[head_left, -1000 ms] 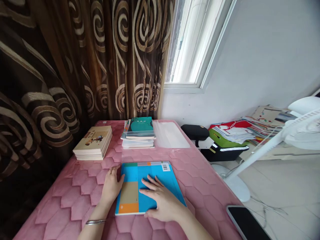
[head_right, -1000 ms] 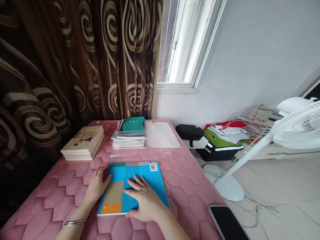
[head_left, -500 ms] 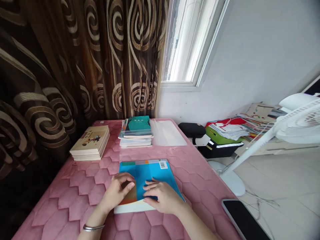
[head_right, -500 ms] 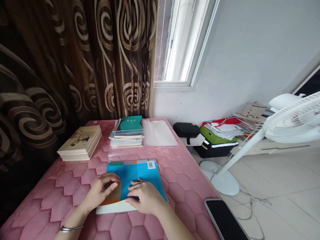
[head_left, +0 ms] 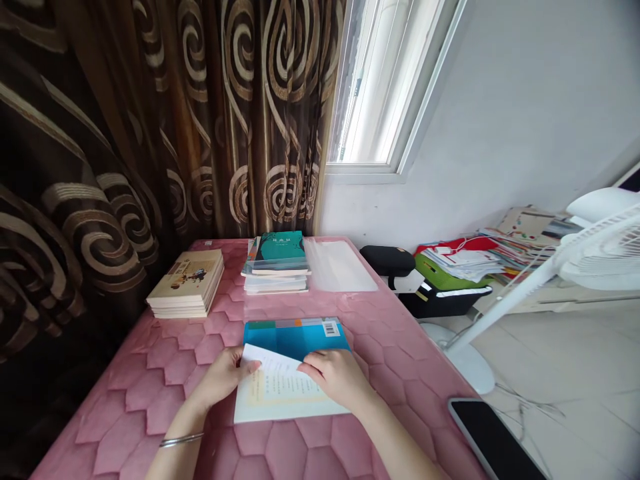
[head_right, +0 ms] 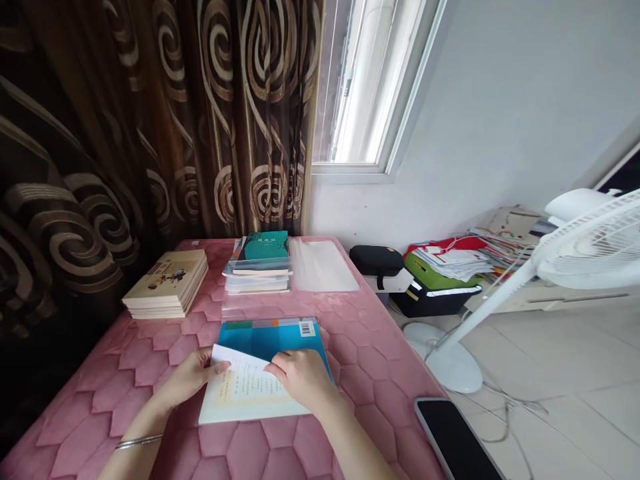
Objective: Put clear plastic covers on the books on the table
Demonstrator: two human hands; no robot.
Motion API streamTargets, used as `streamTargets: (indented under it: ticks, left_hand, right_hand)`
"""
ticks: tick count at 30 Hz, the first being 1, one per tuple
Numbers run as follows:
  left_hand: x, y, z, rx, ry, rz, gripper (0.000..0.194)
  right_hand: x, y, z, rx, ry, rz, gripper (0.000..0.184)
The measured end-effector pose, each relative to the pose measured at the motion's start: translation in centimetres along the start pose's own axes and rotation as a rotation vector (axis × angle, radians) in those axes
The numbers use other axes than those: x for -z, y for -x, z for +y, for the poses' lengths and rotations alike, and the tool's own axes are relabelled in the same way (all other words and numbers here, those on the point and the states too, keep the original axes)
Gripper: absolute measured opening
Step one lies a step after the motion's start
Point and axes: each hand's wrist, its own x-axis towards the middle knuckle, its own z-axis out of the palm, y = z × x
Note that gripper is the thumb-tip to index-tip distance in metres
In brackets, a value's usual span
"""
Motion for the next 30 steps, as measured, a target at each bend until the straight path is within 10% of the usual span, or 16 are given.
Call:
streamTargets:
  ticks: [19,30]
  left_hand:
    - [-1.1,-1.4,-0.2,-0.037,0.033,0.36,0.049]
    - [-1.5,-2.4,-0.8,-0.149,-0.07,0.55,0.031]
  right_hand:
    - [0.6,-1.1,-1.0,0.021,0.175,0.458,0.023]
    - [-4.2,-3.9,-5.4,0.168,0.132,0.101,0.048]
